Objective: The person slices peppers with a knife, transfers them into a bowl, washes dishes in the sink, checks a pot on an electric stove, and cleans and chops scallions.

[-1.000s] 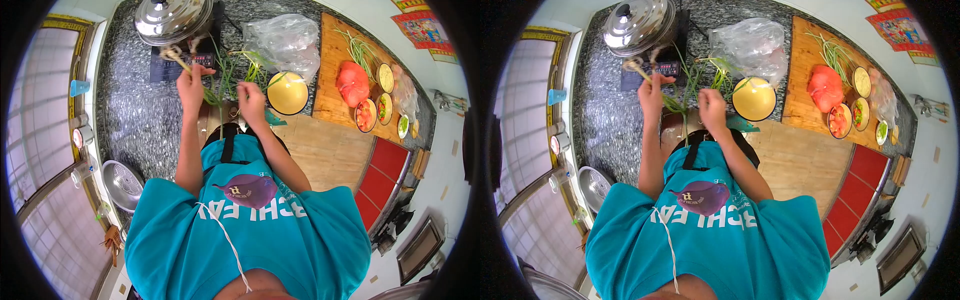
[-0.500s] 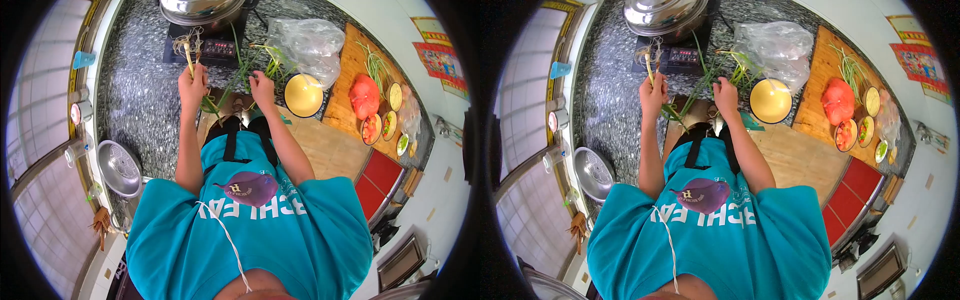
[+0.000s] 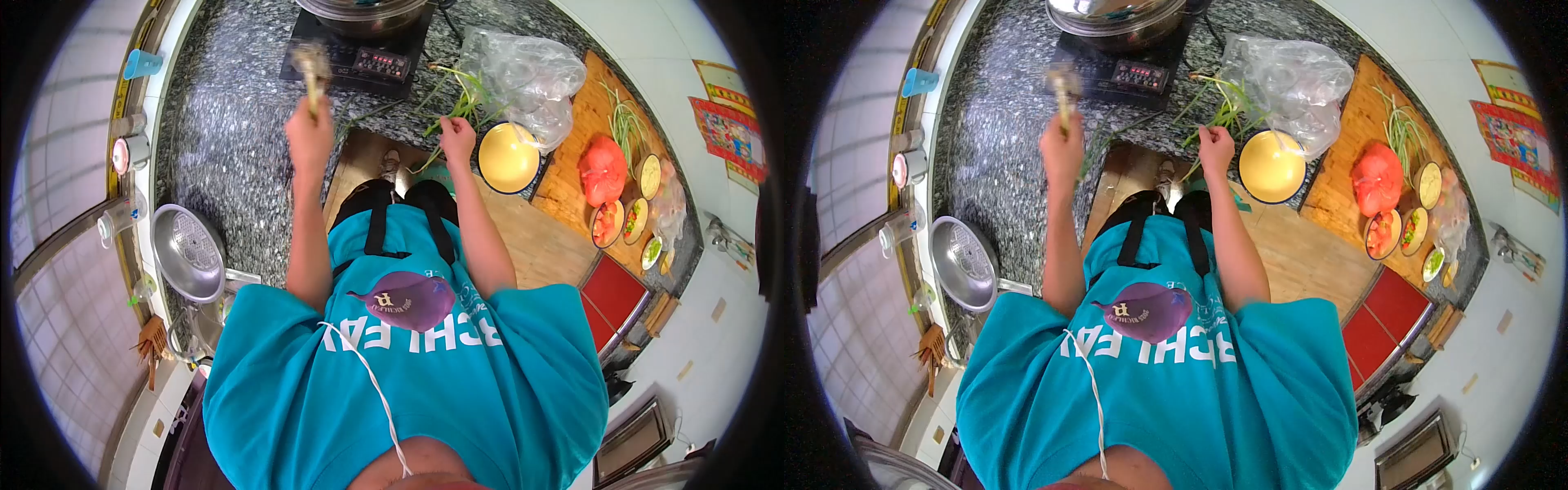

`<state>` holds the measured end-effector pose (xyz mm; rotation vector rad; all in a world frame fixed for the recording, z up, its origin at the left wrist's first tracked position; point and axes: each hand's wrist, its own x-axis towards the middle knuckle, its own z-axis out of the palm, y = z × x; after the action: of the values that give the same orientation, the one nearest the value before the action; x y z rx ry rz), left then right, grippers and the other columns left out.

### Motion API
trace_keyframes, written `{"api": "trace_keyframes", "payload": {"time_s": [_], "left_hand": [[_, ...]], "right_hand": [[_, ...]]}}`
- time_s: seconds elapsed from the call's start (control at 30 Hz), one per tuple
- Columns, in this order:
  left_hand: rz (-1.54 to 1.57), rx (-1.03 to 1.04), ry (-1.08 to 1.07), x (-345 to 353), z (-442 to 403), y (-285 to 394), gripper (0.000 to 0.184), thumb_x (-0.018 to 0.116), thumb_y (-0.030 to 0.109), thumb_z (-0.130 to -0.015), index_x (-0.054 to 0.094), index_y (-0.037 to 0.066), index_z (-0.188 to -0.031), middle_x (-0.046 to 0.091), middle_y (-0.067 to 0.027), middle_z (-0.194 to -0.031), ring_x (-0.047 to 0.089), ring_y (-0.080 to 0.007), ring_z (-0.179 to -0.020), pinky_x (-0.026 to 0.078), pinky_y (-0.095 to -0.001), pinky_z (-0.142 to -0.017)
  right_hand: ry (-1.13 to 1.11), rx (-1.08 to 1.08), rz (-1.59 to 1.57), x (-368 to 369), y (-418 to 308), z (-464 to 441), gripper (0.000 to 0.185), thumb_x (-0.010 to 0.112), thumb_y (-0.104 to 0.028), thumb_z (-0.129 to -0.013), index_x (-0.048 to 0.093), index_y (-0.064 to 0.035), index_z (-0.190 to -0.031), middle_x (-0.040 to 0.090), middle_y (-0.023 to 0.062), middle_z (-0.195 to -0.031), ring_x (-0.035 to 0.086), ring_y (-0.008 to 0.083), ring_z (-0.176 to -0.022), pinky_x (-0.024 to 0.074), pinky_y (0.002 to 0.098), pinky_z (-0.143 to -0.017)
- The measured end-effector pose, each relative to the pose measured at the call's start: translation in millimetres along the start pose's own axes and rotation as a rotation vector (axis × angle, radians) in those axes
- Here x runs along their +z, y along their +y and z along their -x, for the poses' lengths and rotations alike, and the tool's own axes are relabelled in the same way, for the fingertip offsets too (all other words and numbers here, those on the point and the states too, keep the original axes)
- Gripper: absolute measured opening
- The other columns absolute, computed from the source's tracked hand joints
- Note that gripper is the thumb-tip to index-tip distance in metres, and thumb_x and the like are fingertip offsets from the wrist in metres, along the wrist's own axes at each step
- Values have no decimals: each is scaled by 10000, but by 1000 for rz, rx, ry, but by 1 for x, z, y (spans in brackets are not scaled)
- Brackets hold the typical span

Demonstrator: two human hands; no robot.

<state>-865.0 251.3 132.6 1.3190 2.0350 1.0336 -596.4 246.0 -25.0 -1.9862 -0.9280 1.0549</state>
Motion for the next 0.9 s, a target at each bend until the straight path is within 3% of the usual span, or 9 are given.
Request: {"api": "trace_keyframes", "payload": {"time_s": [0.13, 0.27, 0.33, 0.4, 0.5, 0.57, 0.63, 0.83, 0.9], "left_hand": [[190, -138, -328, 51, 20, -4, 280, 596, 242, -969, 634, 0, -835, 579, -58, -601, 529, -129, -534, 415, -336, -518], [192, -28, -394, 74, 31, 4, 251, 559, 216, -998, 649, 2, -901, 564, -4, -616, 462, -71, -510, 346, -279, -468], [283, -66, -419, 81, 32, 10, 253, 554, 217, -1002, 641, 1, -904, 562, -7, -618, 459, -66, -497, 340, -267, -456], [491, -205, -463, 88, 31, 16, 274, 563, 220, -994, 611, -14, -860, 572, -17, -605, 462, -63, -481, 351, -266, -446], [590, -295, -508, 93, 27, 21, 263, 550, 218, -1003, 613, -8, -885, 568, -15, -605, 461, -54, -463, 344, -248, -424], [589, -290, -501, 97, 26, 19, 261, 552, 222, -1003, 613, -4, -889, 569, -13, -605, 476, -53, -458, 349, -243, -412], [483, -244, -543, 102, 28, 22, 259, 561, 223, -998, 614, -1, -880, 580, -15, -611, 490, -56, -465, 362, -247, -419], [294, -177, -599, 121, 30, 10, 272, 581, 235, -965, 632, -15, -872, 616, -60, -620, 592, -135, -565, 447, -329, -530], [222, -113, -631, 123, 28, 11, 275, 580, 235, -961, 637, -20, -874, 636, -87, -637, 612, -172, -574, 460, -344, -553]], "right_hand": [[-125, -317, 188, -21, -25, 25, 263, 728, -204, -858, 663, 9, -999, 694, 163, -776, 672, 270, -673, 511, 373, -620], [-237, -314, 190, -25, -27, 26, 256, 682, -121, -867, 646, 25, -1074, 678, 199, -889, 669, 332, -788, 520, 418, -683], [99, -412, 302, -29, -29, 23, 236, 650, -82, -875, 631, 48, -1070, 655, 228, -931, 642, 392, -821, 506, 469, -700], [118, -387, 368, -31, -31, 15, 216, 644, -77, -877, 626, 60, -1043, 651, 239, -926, 632, 415, -816, 500, 489, -704], [117, -368, 502, -31, -40, -4, 223, 658, -75, -867, 606, 97, -1000, 637, 277, -927, 628, 454, -807, 513, 500, -699], [65, -234, 465, -29, -53, -13, 277, 684, -98, -858, 586, 117, -1002, 637, 289, -905, 644, 452, -802, 535, 495, -684], [98, -289, 472, -24, -56, -21, 334, 714, -128, -851, 572, 123, -1019, 647, 291, -899, 663, 445, -805, 553, 492, -679], [-11, -47, 607, -20, -51, -35, 357, 739, -189, -846, 605, 116, -977, 671, 293, -891, 675, 447, -826, 566, 496, -729], [-1, -66, 615, -23, -50, -36, 308, 728, -202, -845, 647, 83, -932, 687, 250, -837, 688, 413, -796, 569, 462, -705]]}}
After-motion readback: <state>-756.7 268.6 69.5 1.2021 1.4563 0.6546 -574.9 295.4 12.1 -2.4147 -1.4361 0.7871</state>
